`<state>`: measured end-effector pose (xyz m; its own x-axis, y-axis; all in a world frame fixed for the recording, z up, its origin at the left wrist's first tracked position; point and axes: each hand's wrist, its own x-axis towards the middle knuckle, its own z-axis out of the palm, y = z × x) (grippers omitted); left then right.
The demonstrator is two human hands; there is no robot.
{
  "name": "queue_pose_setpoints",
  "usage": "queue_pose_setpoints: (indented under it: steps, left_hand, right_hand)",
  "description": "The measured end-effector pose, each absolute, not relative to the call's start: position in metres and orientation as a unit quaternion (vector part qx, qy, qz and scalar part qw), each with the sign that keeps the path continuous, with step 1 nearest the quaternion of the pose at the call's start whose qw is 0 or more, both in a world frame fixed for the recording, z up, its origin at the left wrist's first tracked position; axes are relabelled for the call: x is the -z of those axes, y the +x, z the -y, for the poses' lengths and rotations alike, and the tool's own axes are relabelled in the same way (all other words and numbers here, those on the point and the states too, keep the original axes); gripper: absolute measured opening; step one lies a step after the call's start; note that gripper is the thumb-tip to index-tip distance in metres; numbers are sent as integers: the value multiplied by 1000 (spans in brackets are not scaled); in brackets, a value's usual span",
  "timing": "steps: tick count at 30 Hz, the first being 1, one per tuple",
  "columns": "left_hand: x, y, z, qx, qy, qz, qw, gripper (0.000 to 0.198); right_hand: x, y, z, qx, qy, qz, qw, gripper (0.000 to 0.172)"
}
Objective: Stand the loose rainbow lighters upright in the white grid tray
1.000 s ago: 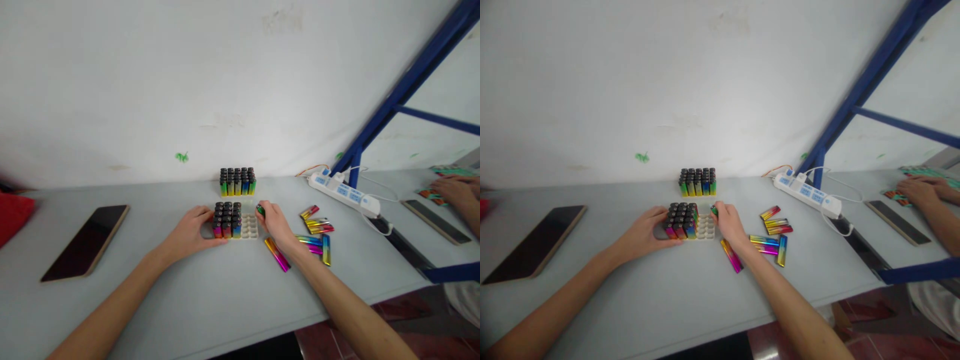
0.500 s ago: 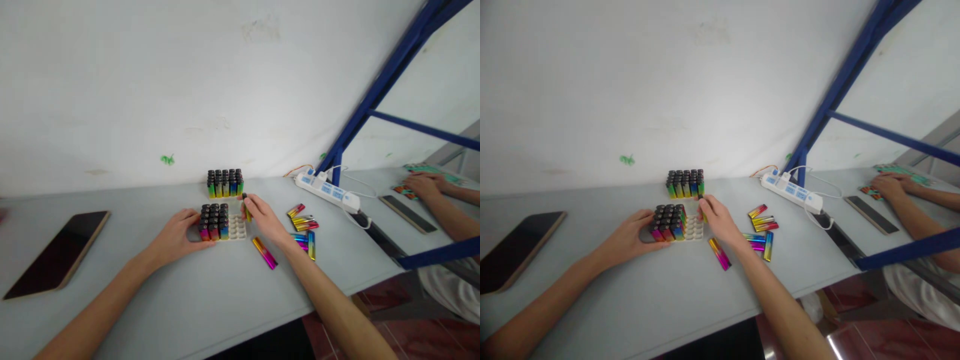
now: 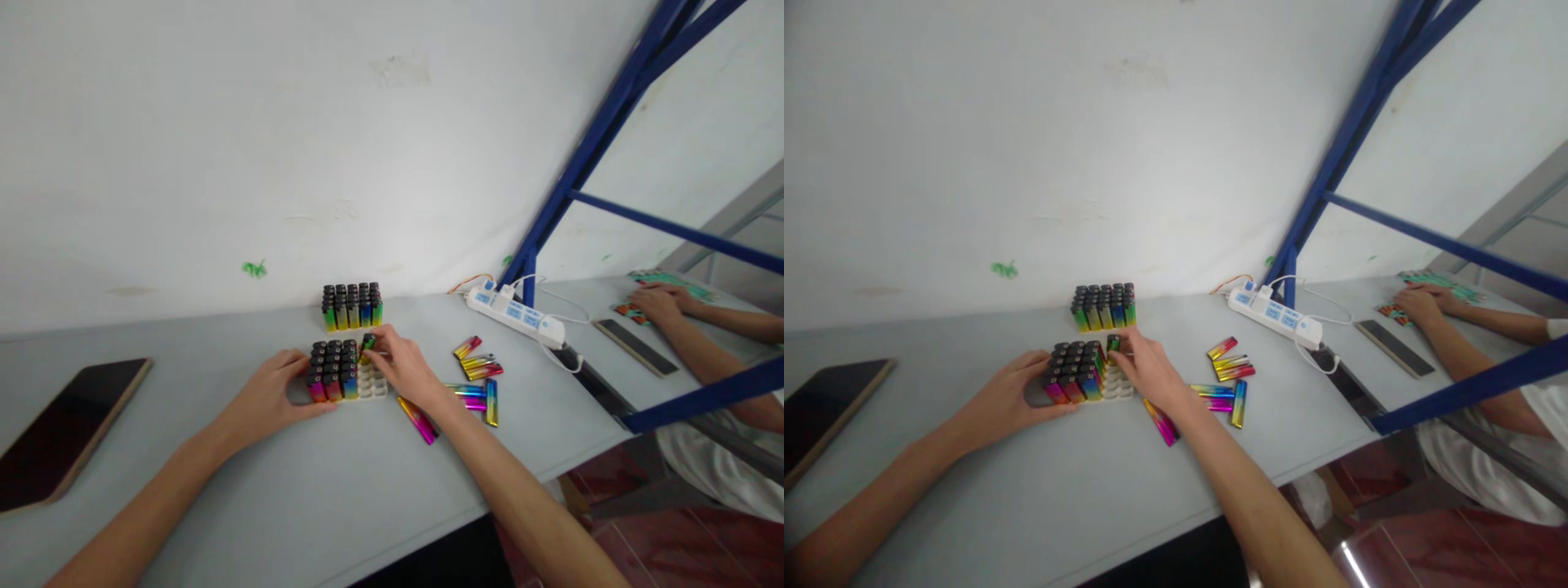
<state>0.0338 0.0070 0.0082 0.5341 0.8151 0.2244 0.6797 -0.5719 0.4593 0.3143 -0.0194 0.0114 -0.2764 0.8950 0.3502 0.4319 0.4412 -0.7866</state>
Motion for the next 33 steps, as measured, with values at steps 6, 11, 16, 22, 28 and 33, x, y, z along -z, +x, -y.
queue_pose_setpoints:
  steps: [6, 11, 16, 22, 28, 33]
  left_hand:
    - [-5, 32, -9, -212, 865, -428, 153, 64]
    - [-3, 32, -9, -207, 862, -438, 147, 67]
    - [-1, 32, -9, -209, 859, -444, 150, 75]
    - [1, 32, -12, -217, 863, -433, 145, 71]
    - [-2, 35, -10, -227, 859, -433, 152, 68]
    - [-4, 36, -6, -229, 858, -432, 156, 62]
  right_hand:
    - [-14, 314, 17, -215, -479, 785, 329, 26]
    - [-15, 316, 18, -184, -475, 811, 287, 29]
    - [-32, 364, 29, -106, -584, 728, 342, 29]
    - [-43, 440, 37, 4, -850, 507, 142, 40]
    - [-30, 445, 14, -117, -780, 568, 235, 35]
    - [-31, 412, -7, -260, -647, 617, 365, 35]
